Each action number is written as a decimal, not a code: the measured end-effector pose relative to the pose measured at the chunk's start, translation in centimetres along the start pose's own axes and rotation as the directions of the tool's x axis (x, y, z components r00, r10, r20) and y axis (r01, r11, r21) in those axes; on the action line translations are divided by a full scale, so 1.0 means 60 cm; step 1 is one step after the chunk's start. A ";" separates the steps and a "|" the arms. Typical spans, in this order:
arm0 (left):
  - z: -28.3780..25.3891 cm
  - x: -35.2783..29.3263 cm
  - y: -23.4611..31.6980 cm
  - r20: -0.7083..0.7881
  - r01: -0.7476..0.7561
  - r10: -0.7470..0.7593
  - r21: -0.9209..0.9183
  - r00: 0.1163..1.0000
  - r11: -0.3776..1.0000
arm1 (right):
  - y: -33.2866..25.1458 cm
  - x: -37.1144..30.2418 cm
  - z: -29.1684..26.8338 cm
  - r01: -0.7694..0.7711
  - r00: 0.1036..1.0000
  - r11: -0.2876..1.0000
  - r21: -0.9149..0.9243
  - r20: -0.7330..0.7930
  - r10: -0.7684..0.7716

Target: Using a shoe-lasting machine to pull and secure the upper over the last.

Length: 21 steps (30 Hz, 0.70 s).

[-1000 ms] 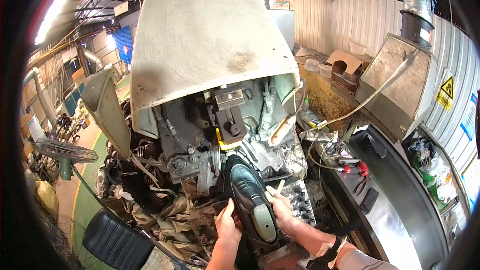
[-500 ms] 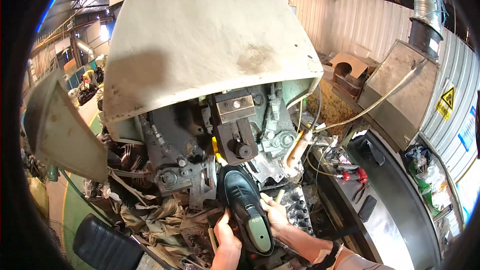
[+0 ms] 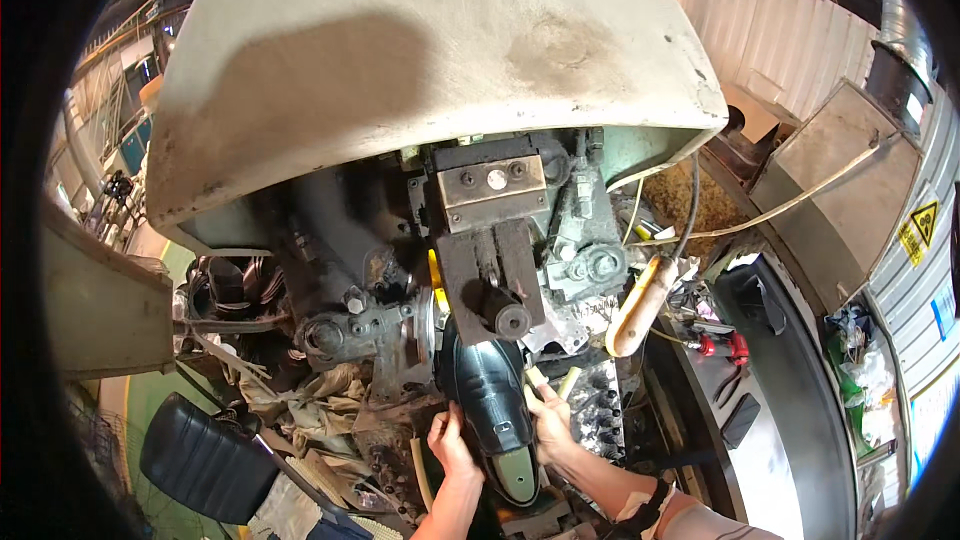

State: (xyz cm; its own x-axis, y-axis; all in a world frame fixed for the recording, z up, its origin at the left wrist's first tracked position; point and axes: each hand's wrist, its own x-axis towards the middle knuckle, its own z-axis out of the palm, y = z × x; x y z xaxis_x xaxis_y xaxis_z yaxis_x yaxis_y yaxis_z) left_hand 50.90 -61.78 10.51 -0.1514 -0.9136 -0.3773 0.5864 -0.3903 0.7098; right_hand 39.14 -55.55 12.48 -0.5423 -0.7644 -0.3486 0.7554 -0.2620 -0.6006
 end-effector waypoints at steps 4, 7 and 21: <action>-0.009 0.016 -0.016 0.029 -0.063 0.062 0.030 0.998 0.998 | 0.009 0.010 -0.004 0.034 0.998 0.994 0.100 0.045 -0.039; -0.008 0.014 -0.017 0.029 -0.076 0.075 0.054 0.997 0.996 | 0.010 0.010 -0.008 0.035 0.996 0.988 0.150 0.076 -0.047; 0.008 0.002 0.016 -0.001 0.095 -0.095 0.014 0.995 0.995 | -0.007 -0.012 0.005 -0.014 1.000 0.997 0.072 0.015 0.013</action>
State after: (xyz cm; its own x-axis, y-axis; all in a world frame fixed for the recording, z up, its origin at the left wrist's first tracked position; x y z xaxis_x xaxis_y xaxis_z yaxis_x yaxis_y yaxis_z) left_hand 51.10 -62.32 11.43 -0.2054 -0.8723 -0.4437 0.5582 -0.4768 0.6790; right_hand 39.28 -55.07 13.18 -0.5267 -0.7764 -0.3461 0.7876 -0.2925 -0.5423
